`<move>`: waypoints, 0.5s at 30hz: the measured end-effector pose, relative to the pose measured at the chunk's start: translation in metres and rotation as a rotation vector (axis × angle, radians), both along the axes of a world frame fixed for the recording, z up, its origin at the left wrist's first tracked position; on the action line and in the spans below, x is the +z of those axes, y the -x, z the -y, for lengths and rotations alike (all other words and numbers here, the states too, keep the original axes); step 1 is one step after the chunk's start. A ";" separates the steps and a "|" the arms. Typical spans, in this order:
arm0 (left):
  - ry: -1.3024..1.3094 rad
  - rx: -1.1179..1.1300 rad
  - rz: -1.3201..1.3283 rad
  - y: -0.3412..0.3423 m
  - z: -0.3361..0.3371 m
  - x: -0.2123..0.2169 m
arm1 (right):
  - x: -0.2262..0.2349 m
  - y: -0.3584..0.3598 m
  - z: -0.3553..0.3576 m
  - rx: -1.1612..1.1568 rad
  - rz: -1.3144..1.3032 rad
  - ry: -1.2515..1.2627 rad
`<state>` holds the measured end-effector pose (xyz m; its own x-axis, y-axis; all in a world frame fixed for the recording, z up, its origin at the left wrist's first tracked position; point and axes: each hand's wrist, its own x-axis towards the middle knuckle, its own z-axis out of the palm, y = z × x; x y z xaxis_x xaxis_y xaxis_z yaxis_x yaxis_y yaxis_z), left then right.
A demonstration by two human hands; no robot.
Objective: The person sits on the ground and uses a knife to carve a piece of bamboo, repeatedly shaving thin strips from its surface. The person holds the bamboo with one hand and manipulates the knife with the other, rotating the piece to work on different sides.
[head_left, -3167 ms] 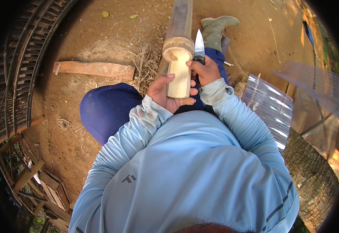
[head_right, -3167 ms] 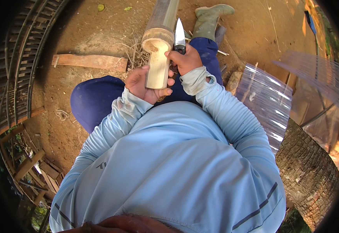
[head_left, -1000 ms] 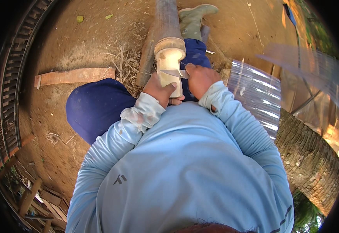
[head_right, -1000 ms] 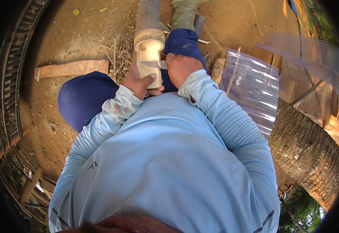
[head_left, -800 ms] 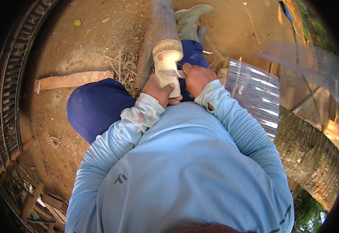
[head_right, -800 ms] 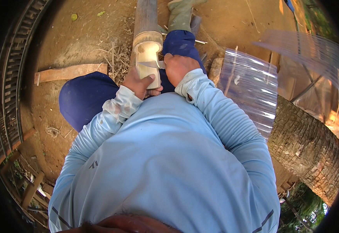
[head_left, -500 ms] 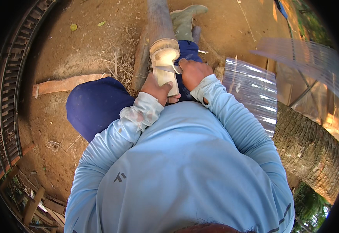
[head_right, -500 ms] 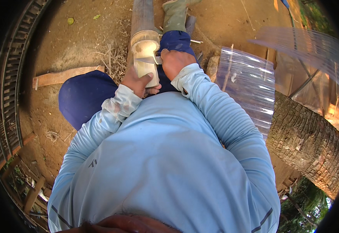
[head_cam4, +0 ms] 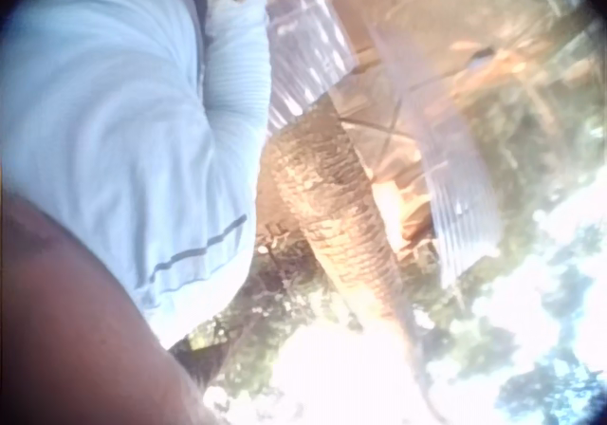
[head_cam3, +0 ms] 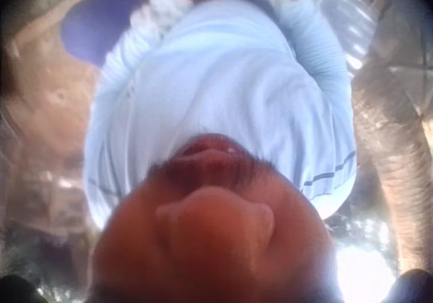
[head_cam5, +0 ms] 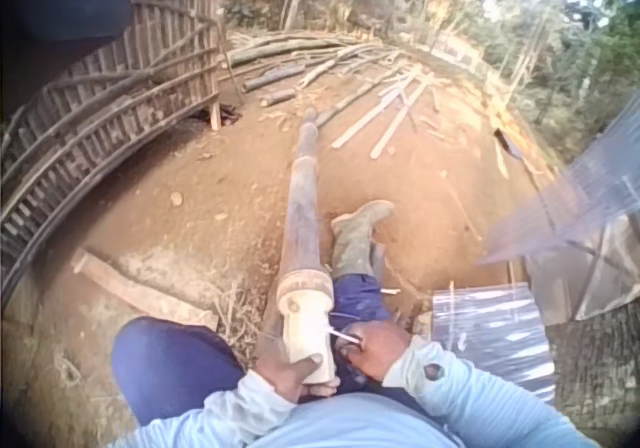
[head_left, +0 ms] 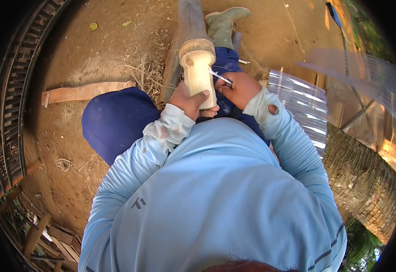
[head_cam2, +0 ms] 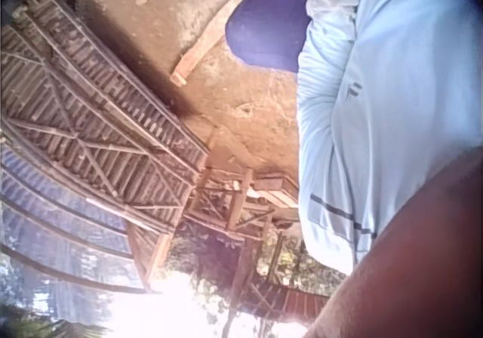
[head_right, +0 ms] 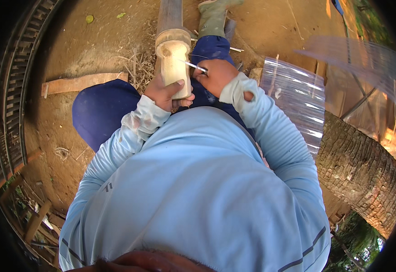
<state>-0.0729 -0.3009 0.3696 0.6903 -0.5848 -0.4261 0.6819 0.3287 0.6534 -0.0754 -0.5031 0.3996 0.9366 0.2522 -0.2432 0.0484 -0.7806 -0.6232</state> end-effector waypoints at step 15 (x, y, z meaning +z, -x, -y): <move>-0.211 -0.014 0.045 -0.001 0.002 -0.008 | 0.021 0.017 -0.020 0.085 -0.076 0.460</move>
<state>-0.0722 -0.3030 0.3620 0.7033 -0.4960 -0.5092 0.6544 0.1721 0.7363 -0.0922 -0.4832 0.4204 0.8926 0.1775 -0.4143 0.0920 -0.9716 -0.2181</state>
